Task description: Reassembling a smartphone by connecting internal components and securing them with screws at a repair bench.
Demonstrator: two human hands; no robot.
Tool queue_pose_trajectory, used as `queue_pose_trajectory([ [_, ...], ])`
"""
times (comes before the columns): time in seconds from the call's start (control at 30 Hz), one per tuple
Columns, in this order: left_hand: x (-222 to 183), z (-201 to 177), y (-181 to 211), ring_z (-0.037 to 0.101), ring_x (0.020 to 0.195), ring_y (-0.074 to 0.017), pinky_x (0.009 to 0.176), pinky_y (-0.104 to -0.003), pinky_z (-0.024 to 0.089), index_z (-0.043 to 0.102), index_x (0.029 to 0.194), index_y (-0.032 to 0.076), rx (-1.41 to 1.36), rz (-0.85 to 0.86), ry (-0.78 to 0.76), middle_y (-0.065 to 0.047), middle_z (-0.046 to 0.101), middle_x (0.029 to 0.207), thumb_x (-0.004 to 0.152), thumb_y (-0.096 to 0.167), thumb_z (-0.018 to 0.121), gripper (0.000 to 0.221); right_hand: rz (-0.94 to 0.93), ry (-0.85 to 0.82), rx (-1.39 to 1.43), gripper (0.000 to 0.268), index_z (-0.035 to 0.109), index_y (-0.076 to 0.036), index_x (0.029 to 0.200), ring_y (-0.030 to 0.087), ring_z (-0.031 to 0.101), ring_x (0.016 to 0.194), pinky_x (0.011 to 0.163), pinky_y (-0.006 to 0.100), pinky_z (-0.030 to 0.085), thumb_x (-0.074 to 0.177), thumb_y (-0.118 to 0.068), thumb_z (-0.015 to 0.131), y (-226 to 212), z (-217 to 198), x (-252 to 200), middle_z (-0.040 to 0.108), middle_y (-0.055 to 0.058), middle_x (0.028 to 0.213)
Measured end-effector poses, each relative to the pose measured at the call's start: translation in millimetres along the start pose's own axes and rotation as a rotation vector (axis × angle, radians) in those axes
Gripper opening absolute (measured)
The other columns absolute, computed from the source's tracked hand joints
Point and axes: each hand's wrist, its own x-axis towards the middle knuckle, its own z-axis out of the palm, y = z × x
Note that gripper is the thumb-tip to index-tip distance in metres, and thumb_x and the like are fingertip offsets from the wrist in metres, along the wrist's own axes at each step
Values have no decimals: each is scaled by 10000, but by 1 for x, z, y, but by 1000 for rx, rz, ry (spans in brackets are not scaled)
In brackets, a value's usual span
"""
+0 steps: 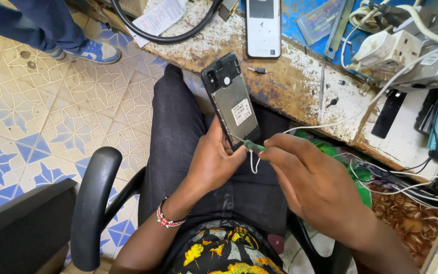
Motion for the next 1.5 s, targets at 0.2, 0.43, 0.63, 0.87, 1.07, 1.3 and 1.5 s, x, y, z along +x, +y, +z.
queue_pose_trajectory([
  [0.2, 21, -1, 1, 457, 537, -83, 521, -320, 394, 497, 1456, 166, -3, 17, -17, 17, 509, 615, 839, 234, 712, 656, 53, 66, -277, 305, 685, -148, 1175, 180, 667, 636, 555, 374, 464, 1008, -403, 680, 22, 14, -1, 671, -9, 760],
  [0.43, 49, -2, -6, 537, 900, -74, 765, -254, 485, 485, 1419, 94, -297, 87, -91, -26, 649, 1103, 856, 113, 743, 620, 188, 232, -49, 185, 723, -56, 1143, 234, 748, 851, 697, 360, 565, 997, -170, 724, 29, 12, 6, 772, 98, 1019],
  [0.63, 94, -1, -34, 589, 1304, -248, 1035, -373, 566, 368, 1533, 41, -711, 184, -187, -160, 587, 1457, 795, -40, 796, 857, 343, 538, -49, 99, 739, -34, 1167, 268, 659, 707, 592, 340, 491, 1075, -70, 741, 80, 33, 24, 727, 158, 976],
  [0.87, 147, -6, -4, 645, 1169, -421, 873, -492, 653, 415, 1507, -21, -1037, 94, -466, -250, 622, 1380, 797, -132, 791, 810, 306, 615, 16, 89, 726, -47, 1140, 345, 688, 672, 517, 400, 534, 1063, -86, 705, 118, 52, 52, 659, 174, 849],
  [1.07, 175, 5, 3, 747, 1008, -349, 867, -452, 657, 538, 1352, -70, -1114, 8, -497, -222, 727, 1166, 808, -143, 754, 590, 356, 645, 81, 129, 734, -86, 1172, 395, 682, 695, 546, 440, 551, 1058, -95, 674, 120, 52, 57, 645, 175, 841],
  [1.3, 183, 6, 3, 743, 987, -372, 854, -464, 656, 567, 1304, -83, -1093, -12, -511, -224, 741, 1117, 812, -136, 758, 530, 408, 602, 160, 160, 729, -100, 1210, 345, 617, 614, 557, 429, 536, 1092, -139, 627, 125, 52, 47, 610, 149, 795],
  [1.5, 178, 3, 3, 745, 983, -362, 871, -474, 649, 585, 1276, -92, -1067, -17, -511, -222, 743, 1097, 806, -137, 758, 503, 511, 629, 168, 161, 726, -107, 1219, 238, 591, 618, 577, 401, 526, 1105, -164, 627, 122, 49, 27, 602, 120, 781],
])
